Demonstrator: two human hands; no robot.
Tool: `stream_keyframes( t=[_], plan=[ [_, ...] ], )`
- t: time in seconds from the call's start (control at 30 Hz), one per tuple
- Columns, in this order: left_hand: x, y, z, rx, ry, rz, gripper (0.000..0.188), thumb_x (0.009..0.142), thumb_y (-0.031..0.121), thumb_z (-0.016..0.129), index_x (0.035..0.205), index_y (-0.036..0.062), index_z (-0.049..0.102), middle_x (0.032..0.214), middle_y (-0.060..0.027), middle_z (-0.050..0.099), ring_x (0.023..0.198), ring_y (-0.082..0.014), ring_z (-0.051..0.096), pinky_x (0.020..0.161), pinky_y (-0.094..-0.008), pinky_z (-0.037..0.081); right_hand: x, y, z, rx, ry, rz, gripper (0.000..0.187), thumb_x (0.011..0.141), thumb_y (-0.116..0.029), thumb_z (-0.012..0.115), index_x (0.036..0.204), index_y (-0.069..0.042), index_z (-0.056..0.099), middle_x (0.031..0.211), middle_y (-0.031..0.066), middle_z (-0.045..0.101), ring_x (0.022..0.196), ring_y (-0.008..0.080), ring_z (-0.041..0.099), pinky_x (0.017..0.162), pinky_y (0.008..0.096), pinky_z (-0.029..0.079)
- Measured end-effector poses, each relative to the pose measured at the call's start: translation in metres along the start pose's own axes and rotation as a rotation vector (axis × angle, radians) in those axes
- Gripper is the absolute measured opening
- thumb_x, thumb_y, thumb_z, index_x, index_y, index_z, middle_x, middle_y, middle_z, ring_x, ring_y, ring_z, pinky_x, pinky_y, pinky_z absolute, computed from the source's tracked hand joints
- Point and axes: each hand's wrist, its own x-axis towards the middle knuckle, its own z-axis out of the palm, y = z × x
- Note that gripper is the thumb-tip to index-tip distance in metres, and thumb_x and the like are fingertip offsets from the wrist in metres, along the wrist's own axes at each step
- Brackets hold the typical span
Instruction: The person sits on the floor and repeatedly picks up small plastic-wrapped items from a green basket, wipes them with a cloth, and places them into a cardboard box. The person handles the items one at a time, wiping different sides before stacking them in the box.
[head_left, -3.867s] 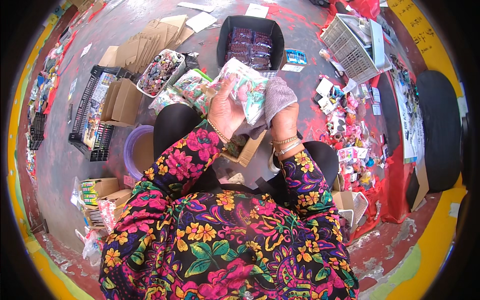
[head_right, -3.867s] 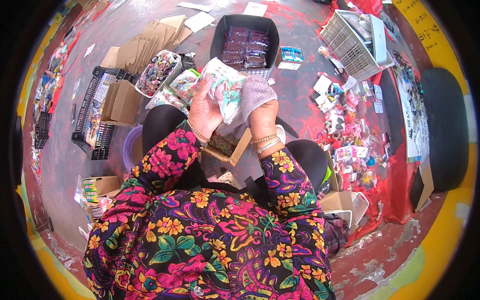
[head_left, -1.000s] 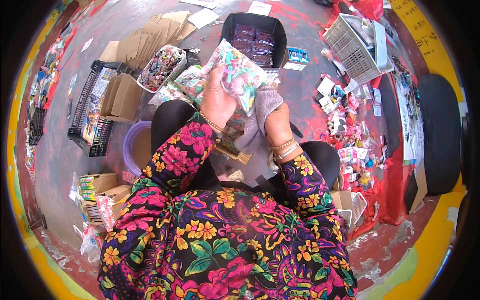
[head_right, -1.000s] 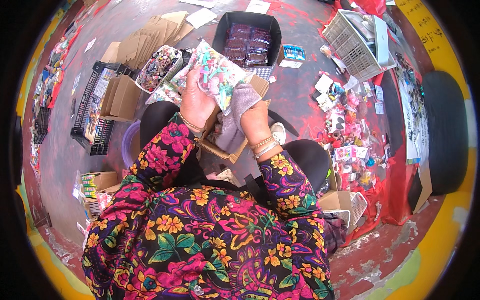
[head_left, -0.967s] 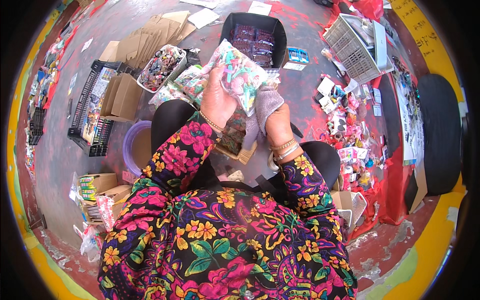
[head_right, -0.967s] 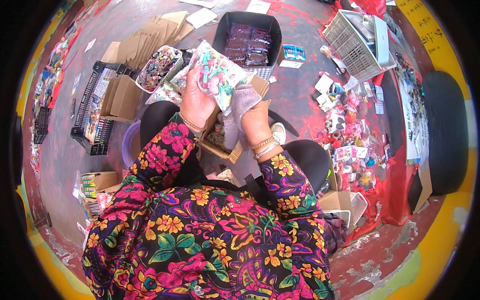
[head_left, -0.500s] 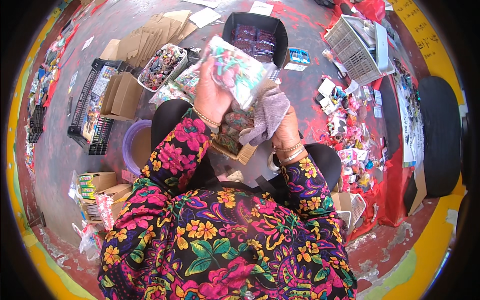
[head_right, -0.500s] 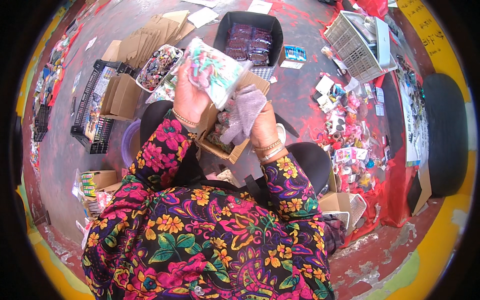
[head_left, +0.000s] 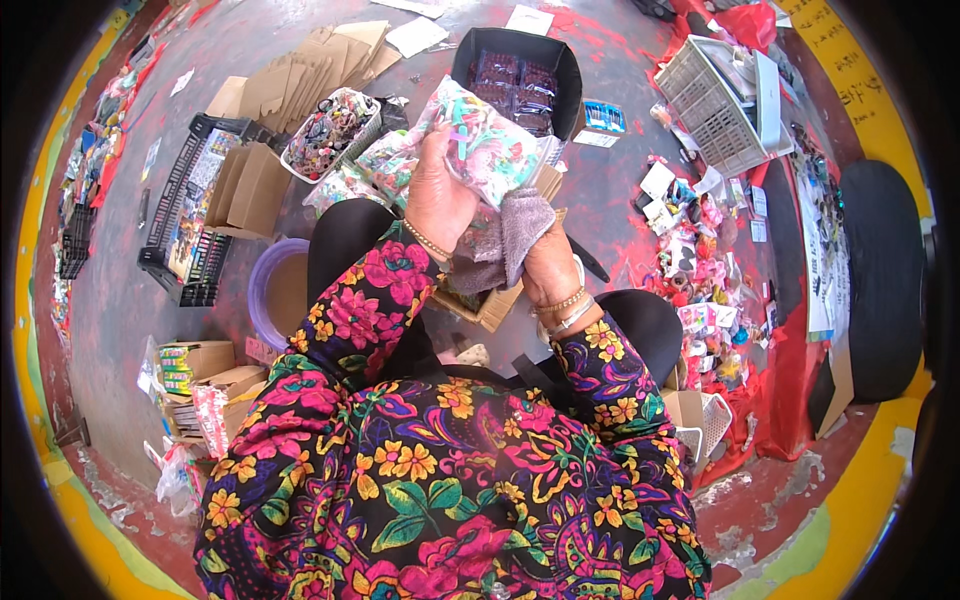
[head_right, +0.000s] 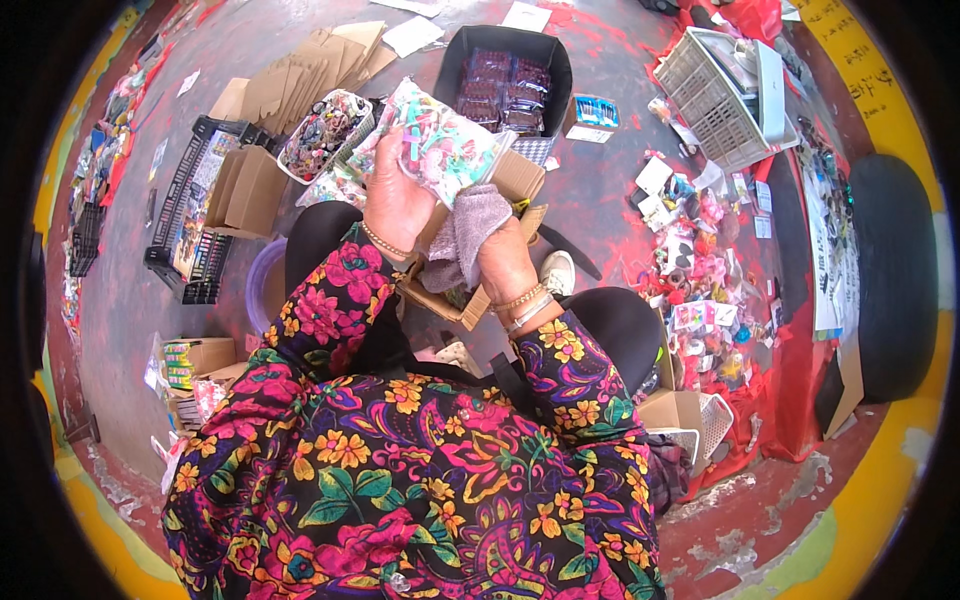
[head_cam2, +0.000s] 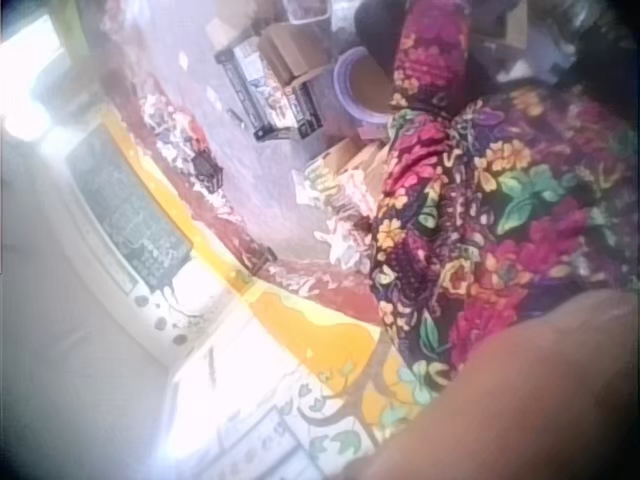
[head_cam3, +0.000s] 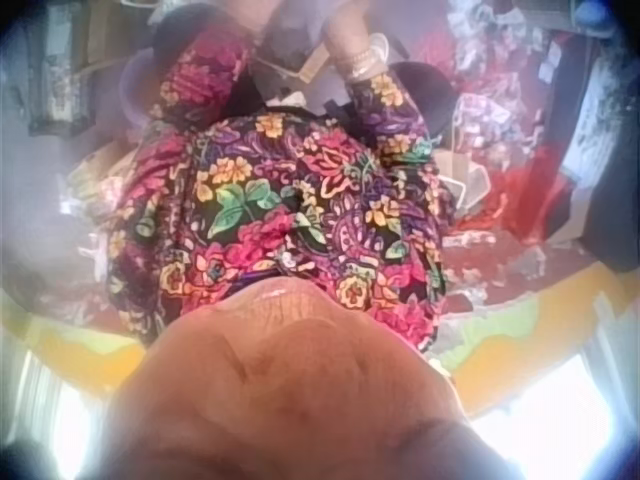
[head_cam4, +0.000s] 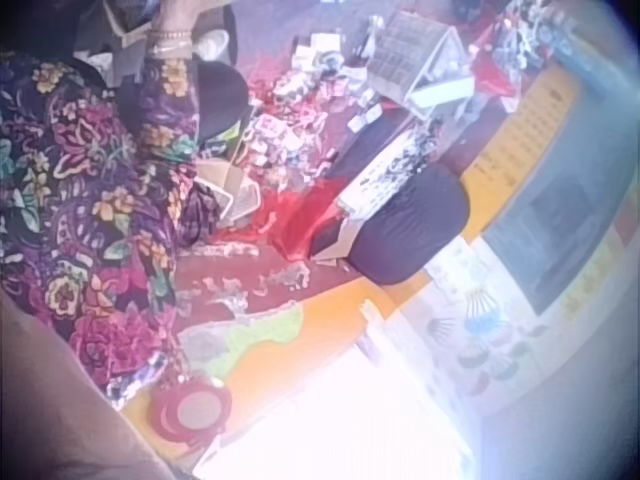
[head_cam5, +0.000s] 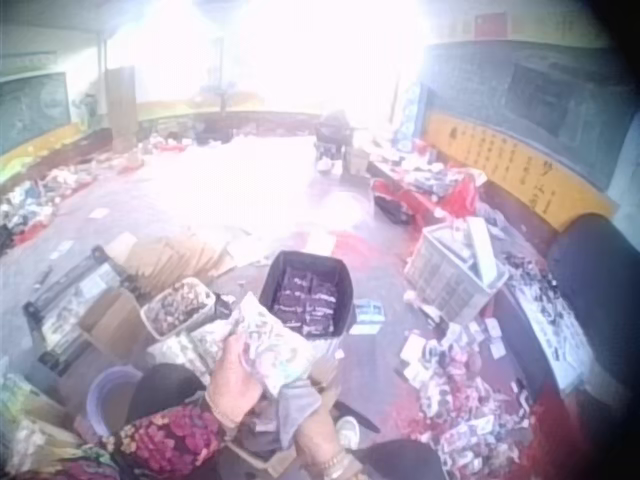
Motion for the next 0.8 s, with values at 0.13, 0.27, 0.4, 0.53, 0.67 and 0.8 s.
stream_keyframes(
  t=[0.13,0.27,0.4,0.53,0.67,0.8],
  plan=[
    [-0.001,0.004,0.005,0.014,0.011,0.015,0.034,0.086,0.026,0.059,0.112,0.0065,0.054,0.108,-0.0068,0.06,0.1,-0.0218,0.057,0.09,-0.0393,0.045,-0.006,-0.005,0.004,-0.057,-0.022,-0.02,0.022,0.091,-0.016,0.053,0.108,-0.004,0.057,0.093,0.0034,0.06,0.079,0.0135,0.058,0.068,0.0285,0.049],
    [0.004,0.006,-0.001,0.011,0.015,0.019,0.033,0.085,0.026,0.06,0.111,0.006,0.055,0.107,-0.0068,0.061,0.098,-0.0214,0.058,0.089,-0.0387,0.046,-0.007,-0.01,0.002,-0.204,-0.08,-0.009,0.019,0.091,-0.014,0.052,0.106,-0.004,0.058,0.091,0.0035,0.061,0.077,0.0128,0.058,0.066,0.0277,0.048],
    [0.003,0.011,0.0,-0.003,-0.019,0.015,0.032,0.086,0.026,0.059,0.11,0.0057,0.055,0.105,-0.0066,0.062,0.098,-0.0218,0.058,0.089,-0.0396,0.046,-0.009,-0.014,-0.006,-0.168,-0.173,0.045,0.021,0.091,-0.015,0.052,0.109,-0.004,0.056,0.095,0.0049,0.062,0.081,0.0138,0.06,0.069,0.0283,0.049],
    [0.015,0.026,-0.019,0.052,0.099,0.101,0.031,0.085,0.024,0.057,0.11,0.0052,0.055,0.103,-0.0071,0.063,0.096,-0.0222,0.06,0.088,-0.0403,0.046,-0.024,-0.045,0.003,-0.009,-0.176,0.071,0.03,0.088,-0.018,0.059,0.112,-0.002,0.054,0.103,0.0069,0.06,0.09,0.0177,0.059,0.08,0.032,0.05],
    [0.006,0.021,-0.001,0.122,0.034,-0.055,0.031,0.085,0.02,0.055,0.11,0.0025,0.054,0.104,-0.0099,0.063,0.095,-0.0234,0.061,0.088,-0.0405,0.048,0.006,-0.057,-0.069,0.118,-0.029,-0.228,0.042,0.088,-0.028,0.059,0.119,-0.001,0.05,0.114,0.0097,0.057,0.104,0.0224,0.055,0.092,0.0375,0.045],
    [-0.005,0.008,-0.002,0.271,-0.057,-0.396,0.036,0.085,0.017,0.056,0.116,0.0003,0.052,0.106,-0.011,0.062,0.097,-0.0228,0.061,0.09,-0.04,0.047,-0.008,-0.082,-0.065,0.091,-0.054,-0.4,0.044,0.083,-0.028,0.064,0.118,-0.005,0.051,0.114,0.0087,0.057,0.103,0.0229,0.055,0.093,0.0372,0.044]
  ],
)
